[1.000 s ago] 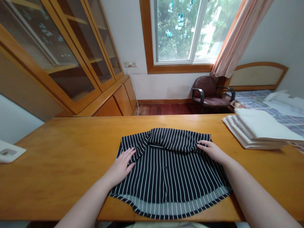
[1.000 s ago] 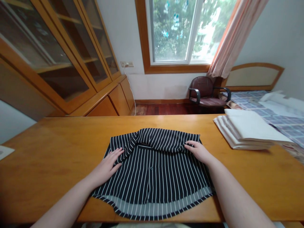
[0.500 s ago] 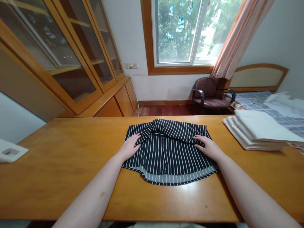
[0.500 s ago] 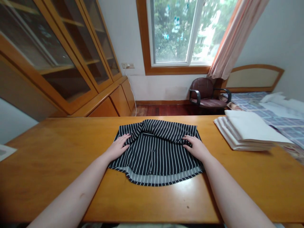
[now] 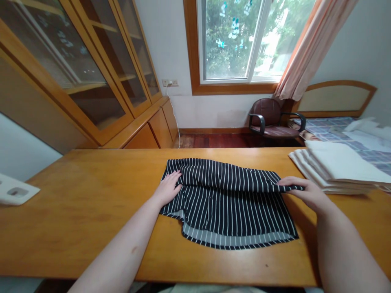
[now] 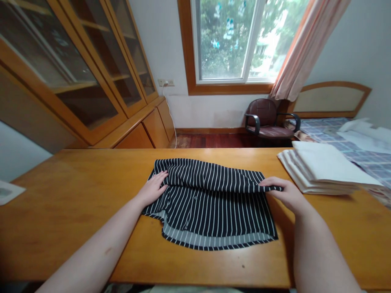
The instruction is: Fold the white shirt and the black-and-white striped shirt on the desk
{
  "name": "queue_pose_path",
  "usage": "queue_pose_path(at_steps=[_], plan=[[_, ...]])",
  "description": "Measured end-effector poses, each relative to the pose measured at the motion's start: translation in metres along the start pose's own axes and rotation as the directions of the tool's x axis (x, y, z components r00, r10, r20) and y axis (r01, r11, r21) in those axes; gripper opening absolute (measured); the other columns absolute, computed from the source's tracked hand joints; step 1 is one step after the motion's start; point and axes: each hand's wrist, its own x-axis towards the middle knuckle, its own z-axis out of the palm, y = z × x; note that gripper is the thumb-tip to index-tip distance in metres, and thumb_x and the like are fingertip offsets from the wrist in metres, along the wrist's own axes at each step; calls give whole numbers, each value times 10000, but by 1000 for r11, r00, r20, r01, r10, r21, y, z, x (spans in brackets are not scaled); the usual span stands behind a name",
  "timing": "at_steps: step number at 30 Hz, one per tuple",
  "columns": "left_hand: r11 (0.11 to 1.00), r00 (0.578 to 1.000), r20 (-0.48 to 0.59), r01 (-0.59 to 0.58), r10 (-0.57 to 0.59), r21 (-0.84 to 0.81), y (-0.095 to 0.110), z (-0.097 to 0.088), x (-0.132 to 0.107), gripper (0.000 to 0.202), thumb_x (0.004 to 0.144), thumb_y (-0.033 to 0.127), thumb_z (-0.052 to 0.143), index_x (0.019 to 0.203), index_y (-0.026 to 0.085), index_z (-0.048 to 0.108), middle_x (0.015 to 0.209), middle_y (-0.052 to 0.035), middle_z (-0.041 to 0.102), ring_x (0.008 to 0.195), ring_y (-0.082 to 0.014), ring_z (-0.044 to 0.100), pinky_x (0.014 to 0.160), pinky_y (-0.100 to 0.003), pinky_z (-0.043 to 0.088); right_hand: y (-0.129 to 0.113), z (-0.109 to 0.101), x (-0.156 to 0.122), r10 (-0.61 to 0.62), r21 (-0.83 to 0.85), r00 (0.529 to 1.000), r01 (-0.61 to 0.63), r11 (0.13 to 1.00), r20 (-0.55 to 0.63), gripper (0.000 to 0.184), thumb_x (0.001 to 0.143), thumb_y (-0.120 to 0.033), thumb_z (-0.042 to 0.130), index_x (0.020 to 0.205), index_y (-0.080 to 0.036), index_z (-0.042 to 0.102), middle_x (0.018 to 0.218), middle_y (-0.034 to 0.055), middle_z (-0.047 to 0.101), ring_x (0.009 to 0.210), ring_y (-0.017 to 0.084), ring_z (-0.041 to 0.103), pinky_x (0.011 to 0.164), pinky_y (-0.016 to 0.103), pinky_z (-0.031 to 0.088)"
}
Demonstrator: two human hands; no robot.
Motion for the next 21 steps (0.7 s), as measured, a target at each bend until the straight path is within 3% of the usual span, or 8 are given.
queue_pose_path(at_steps=[2, 5, 11, 14, 16, 21], plan=[[1000, 1000, -1, 3, -3, 11, 0, 0, 0, 517, 852, 371, 405, 1323, 161, 449, 1443, -90, 369, 1338, -238, 311, 1125, -435, 200, 1, 2, 0, 77, -9, 982, -77, 997, 170, 248, 627, -436, 702, 716, -206, 719, 886, 79, 700, 927, 283, 609, 920, 389, 423], [1000, 1000, -11, 4, -4, -3, -1, 1, 0, 506, 847, 367, 413, 1310, 169, 462, 1437, -85, 381, 1335, -236, 318, 1122, -436, 208, 3, 19, 3, 226, -153, 910, -183, 971, 347, 226, 591, -363, 700, 756, -210, 705, 867, 41, 699, 891, 261, 617, 869, 354, 443], [982, 998, -67, -5, -7, -187, -3, -7, -3, 471, 794, 305, 453, 1242, 179, 526, 1360, -74, 484, 1275, -218, 407, 1097, -411, 284, 3, 43, 5, 287, -376, 907, -161, 913, 308, 398, 461, -250, 731, 847, -216, 639, 880, 17, 655, 873, 235, 593, 805, 301, 445], [947, 991, -123, 17, -60, -320, -5, -19, -9, 350, 776, 251, 432, 1061, 202, 628, 1232, -55, 592, 1194, -209, 494, 1072, -391, 328, -1, 44, 4, 296, -396, 902, -158, 905, 315, 343, 498, -192, 664, 838, -218, 625, 861, 9, 640, 845, 218, 590, 783, 286, 442], [906, 972, -187, 55, -145, -420, -8, -28, -14, 298, 782, 263, 433, 981, 206, 647, 1153, -48, 635, 1137, -208, 538, 1050, -381, 356, -4, 43, 4, 296, -384, 900, -163, 909, 319, 303, 530, -161, 597, 826, -220, 627, 862, 5, 644, 847, 211, 592, 797, 284, 435], [775, 898, -298, 72, -324, -627, -19, -46, -24, 276, 783, 305, 473, 980, 202, 636, 1106, -45, 655, 1085, -205, 569, 1024, -366, 378, -7, 42, 5, 305, -339, 901, -195, 920, 309, 251, 592, -181, 547, 810, -231, 661, 907, 1, 675, 910, 230, 596, 874, 314, 411]])
